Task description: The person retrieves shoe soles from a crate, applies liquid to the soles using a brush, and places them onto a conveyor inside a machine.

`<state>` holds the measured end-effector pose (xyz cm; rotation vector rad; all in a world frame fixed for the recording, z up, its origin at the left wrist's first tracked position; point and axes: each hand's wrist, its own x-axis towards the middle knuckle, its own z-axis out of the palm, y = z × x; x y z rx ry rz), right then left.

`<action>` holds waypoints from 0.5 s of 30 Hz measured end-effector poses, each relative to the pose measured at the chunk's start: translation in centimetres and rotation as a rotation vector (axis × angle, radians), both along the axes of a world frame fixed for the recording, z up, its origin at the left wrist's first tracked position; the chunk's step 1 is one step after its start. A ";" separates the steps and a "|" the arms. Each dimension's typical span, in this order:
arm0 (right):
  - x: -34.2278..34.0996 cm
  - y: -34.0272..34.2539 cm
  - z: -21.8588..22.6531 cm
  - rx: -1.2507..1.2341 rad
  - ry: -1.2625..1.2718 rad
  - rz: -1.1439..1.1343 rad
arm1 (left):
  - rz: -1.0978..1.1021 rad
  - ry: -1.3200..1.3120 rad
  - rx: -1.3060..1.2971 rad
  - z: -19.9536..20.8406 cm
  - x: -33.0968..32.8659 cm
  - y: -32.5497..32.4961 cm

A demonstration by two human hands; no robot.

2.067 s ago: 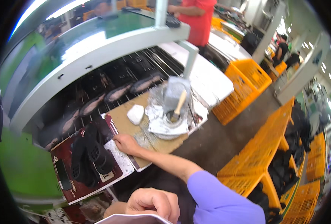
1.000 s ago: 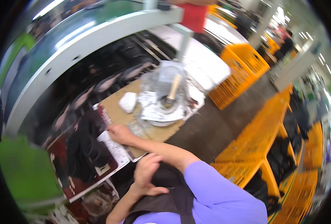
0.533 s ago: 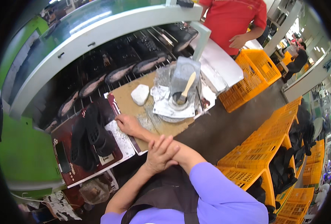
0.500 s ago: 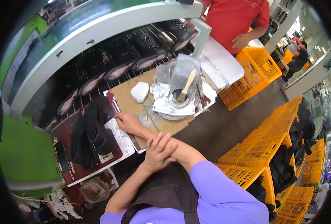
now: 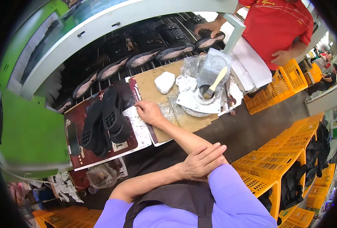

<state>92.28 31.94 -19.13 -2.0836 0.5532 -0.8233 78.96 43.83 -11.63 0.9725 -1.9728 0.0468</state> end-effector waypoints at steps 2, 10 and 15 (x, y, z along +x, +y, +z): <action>0.1 0.1 -0.2 -0.014 0.010 0.008 | 0.017 0.027 0.040 0.4 0.0 -0.2; 0.2 0.0 0.6 0.003 -0.012 0.021 | -0.032 -0.069 -0.107 -0.6 1.9 -0.8; 0.9 0.5 0.7 -0.019 -0.003 0.031 | -0.126 -0.158 -0.029 1.4 3.9 0.5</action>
